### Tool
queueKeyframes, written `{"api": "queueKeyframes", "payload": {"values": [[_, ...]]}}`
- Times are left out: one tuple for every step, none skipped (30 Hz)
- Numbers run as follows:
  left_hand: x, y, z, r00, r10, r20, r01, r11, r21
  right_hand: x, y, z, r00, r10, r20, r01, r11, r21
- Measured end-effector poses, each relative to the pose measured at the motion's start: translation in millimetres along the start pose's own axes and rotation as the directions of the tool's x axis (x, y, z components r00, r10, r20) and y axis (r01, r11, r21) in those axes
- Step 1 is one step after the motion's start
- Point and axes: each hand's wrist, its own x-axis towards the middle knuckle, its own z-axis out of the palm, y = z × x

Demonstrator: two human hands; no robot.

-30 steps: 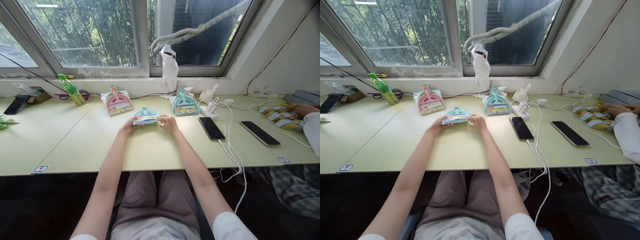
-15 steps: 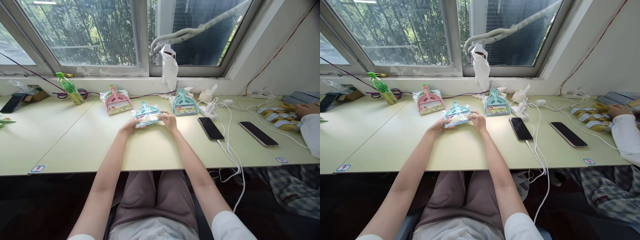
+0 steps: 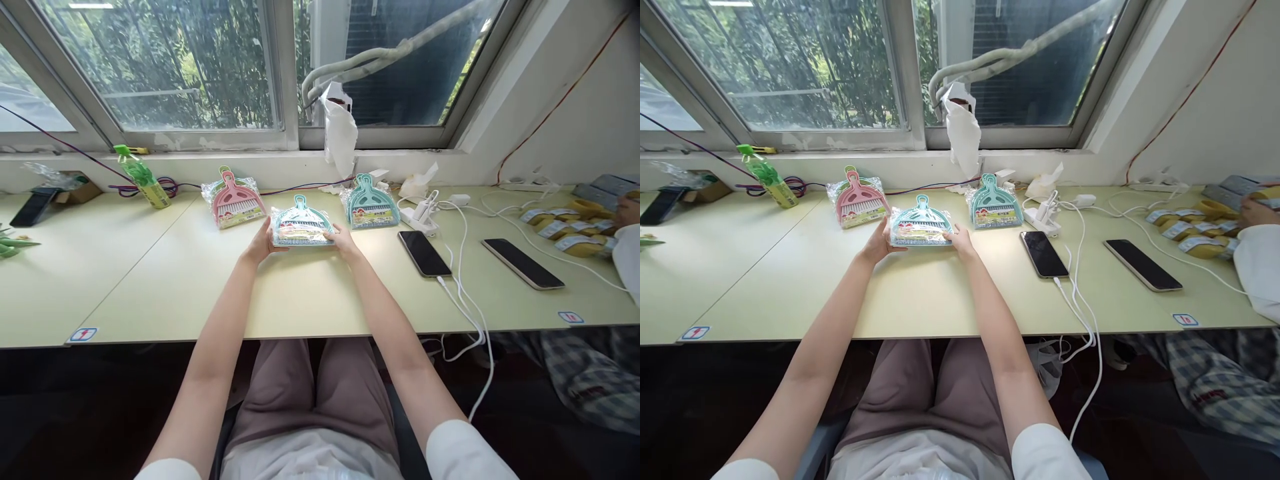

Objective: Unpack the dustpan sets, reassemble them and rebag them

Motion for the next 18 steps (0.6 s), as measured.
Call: {"api": "queueKeyframes", "payload": {"values": [[-1.0, 0.8, 1.1, 1.0, 0.022, 0.017, -0.022, 1.0, 0.004, -0.5, -0.9, -0.8, 1.0, -0.001, -0.025, 0.001, 1.0, 0.008], [-1.7, 0.7, 3.0, 0.999, 0.046, 0.028, -0.047, 0.999, 0.02, -0.9, -1.4, -2.2, 0.999, -0.018, -0.049, 0.018, 1.0, 0.009], [-1.7, -0.4, 5.7, 0.998, 0.066, 0.024, -0.067, 0.997, 0.046, -1.2, -1.4, -3.9, 0.997, -0.043, -0.064, 0.043, 0.999, 0.002], [-1.1, -2.5, 9.1, 0.997, 0.082, 0.0, -0.081, 0.994, 0.076, -1.5, -1.1, -5.8, 0.995, -0.07, -0.07, 0.069, 0.998, -0.013], [0.2, -5.2, 12.9, 0.995, 0.095, -0.044, -0.09, 0.991, 0.102, -1.7, -0.5, -7.5, 0.993, -0.097, -0.072, 0.094, 0.995, -0.037], [2.1, -8.5, 16.9, 0.989, 0.109, -0.097, -0.098, 0.988, 0.117, -2.1, -0.1, -8.9, 0.989, -0.124, -0.075, 0.119, 0.991, -0.067], [4.5, -11.9, 20.8, 0.98, 0.127, -0.156, -0.109, 0.987, 0.12, -2.5, 0.0, -10.1, 0.985, -0.151, -0.08, 0.143, 0.985, -0.097], [7.3, -15.3, 24.4, 0.966, 0.143, -0.214, -0.122, 0.986, 0.111, -3.2, -0.6, -11.0, 0.981, -0.175, -0.089, 0.164, 0.979, -0.124], [10.4, -18.3, 27.5, 0.953, 0.16, -0.256, -0.139, 0.985, 0.099, -4.0, -2.0, -11.8, 0.975, -0.199, -0.097, 0.184, 0.972, -0.144], [13.8, -21.1, 30.2, 0.944, 0.173, -0.282, -0.153, 0.984, 0.09, -4.9, -4.2, -12.9, 0.97, -0.22, -0.1, 0.203, 0.967, -0.155], [17.7, -23.5, 32.5, 0.936, 0.181, -0.301, -0.161, 0.983, 0.088, -5.8, -7.1, -14.4, 0.967, -0.236, -0.094, 0.22, 0.963, -0.159], [22.0, -25.9, 34.9, 0.933, 0.19, -0.305, -0.171, 0.981, 0.088, -6.4, -10.5, -16.8, 0.965, -0.251, -0.076, 0.237, 0.959, -0.155], [26.9, -28.3, 37.6, 0.931, 0.196, -0.309, -0.179, 0.98, 0.085, -6.9, -14.1, -20.1, 0.963, -0.261, -0.059, 0.251, 0.957, -0.145], [32.3, -31.0, 41.2, 0.93, 0.2, -0.31, -0.184, 0.98, 0.08, -6.9, -17.7, -24.8, 0.962, -0.27, -0.047, 0.262, 0.956, -0.134], [38.0, -34.1, 46.1, 0.932, 0.2, -0.302, -0.189, 0.98, 0.066, -6.4, -20.9, -31.0, 0.959, -0.279, -0.045, 0.272, 0.954, -0.125], [43.9, -37.6, 52.7, 0.937, 0.195, -0.29, -0.189, 0.981, 0.049, -5.5, -23.7, -38.7, 0.956, -0.29, -0.055, 0.281, 0.952, -0.121], [49.7, -41.5, 61.3, 0.945, 0.187, -0.269, -0.184, 0.982, 0.035, -4.0, -26.0, -48.1, 0.949, -0.305, -0.075, 0.294, 0.947, -0.125], [55.5, -45.7, 71.8, 0.953, 0.179, -0.243, -0.178, 0.984, 0.027, -1.9, -27.9, -58.9, 0.941, -0.323, -0.1, 0.309, 0.941, -0.139]]}}
